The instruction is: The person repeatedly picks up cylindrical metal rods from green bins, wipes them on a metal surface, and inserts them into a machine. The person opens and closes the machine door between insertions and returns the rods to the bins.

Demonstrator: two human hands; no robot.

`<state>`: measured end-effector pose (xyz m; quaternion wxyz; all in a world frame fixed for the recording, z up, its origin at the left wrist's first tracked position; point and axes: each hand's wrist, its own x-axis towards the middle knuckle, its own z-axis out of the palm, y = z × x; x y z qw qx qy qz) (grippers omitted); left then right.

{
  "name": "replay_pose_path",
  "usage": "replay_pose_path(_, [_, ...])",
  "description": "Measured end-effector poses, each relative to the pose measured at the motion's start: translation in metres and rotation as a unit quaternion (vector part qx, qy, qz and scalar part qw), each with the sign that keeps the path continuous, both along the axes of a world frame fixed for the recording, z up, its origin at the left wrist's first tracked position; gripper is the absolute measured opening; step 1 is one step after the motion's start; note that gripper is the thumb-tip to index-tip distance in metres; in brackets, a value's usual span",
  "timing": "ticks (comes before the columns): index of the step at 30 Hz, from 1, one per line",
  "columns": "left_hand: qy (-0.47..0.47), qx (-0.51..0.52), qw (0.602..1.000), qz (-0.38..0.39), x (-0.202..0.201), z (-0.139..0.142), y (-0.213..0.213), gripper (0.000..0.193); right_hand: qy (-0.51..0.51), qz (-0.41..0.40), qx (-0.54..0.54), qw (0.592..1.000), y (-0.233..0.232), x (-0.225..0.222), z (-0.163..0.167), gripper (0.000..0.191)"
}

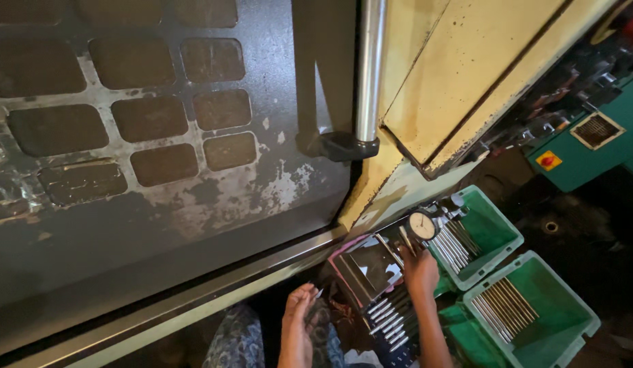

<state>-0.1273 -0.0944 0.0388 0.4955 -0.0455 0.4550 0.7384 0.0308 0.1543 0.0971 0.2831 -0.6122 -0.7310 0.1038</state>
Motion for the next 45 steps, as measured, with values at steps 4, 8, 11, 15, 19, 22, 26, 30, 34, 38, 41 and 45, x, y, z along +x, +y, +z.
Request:
replay_pose_path(4, [-0.009,0.030,0.999,-0.009,-0.003,-0.010,0.003,0.040,0.033,0.022,-0.089,0.995,0.017,0.003,-0.018,0.039])
replay_pose_path(8, [-0.004,0.038,0.999,-0.025,-0.008,-0.010,0.007,0.037,0.085,0.116,-0.056,0.988,0.017,0.010,-0.024,0.033])
replay_pose_path(11, [-0.001,0.020,0.999,-0.045,-0.007,-0.004,0.009,0.036,0.053,0.054,-0.080,0.994,0.012,0.010,-0.031,0.037])
replay_pose_path(15, [0.014,0.027,0.998,-0.058,-0.005,-0.001,0.011,0.034,0.005,0.025,0.111,0.993,0.002,0.010,-0.043,0.049])
replay_pose_path(19, [0.015,0.031,0.998,-0.049,-0.004,-0.004,0.013,0.032,0.043,0.030,0.087,0.995,-0.023,0.023,-0.033,0.040])
replay_pose_path(22, [-0.005,0.044,0.998,-0.050,0.002,-0.003,0.016,0.028,-0.001,0.080,0.074,0.994,-0.053,0.023,-0.018,0.029])
replay_pose_path(26, [0.001,0.056,0.996,-0.072,0.013,0.003,0.014,0.026,0.300,0.169,-0.106,0.933,-0.082,0.006,-0.004,0.026])
replay_pose_path(30, [-0.011,0.077,0.993,-0.088,0.010,0.005,0.008,0.024,0.316,0.167,-0.095,0.929,-0.086,-0.015,-0.006,0.023])
replay_pose_path(34, [-0.008,0.076,0.994,-0.083,0.000,0.000,0.006,0.024,0.311,0.142,-0.082,0.936,-0.086,-0.025,-0.018,0.025])
replay_pose_path(38, [-0.005,0.087,0.993,-0.081,-0.001,-0.003,0.006,0.024,0.280,0.149,-0.087,0.944,-0.093,-0.023,-0.029,0.019])
replay_pose_path(41, [-0.004,0.087,0.992,-0.089,-0.001,-0.002,0.006,0.024,0.253,0.124,-0.090,0.955,-0.095,-0.021,-0.035,0.019])
replay_pose_path(45, [-0.004,0.077,0.992,-0.096,-0.003,0.007,0.009,0.024,0.282,0.107,-0.099,0.948,-0.084,-0.024,-0.044,0.016])
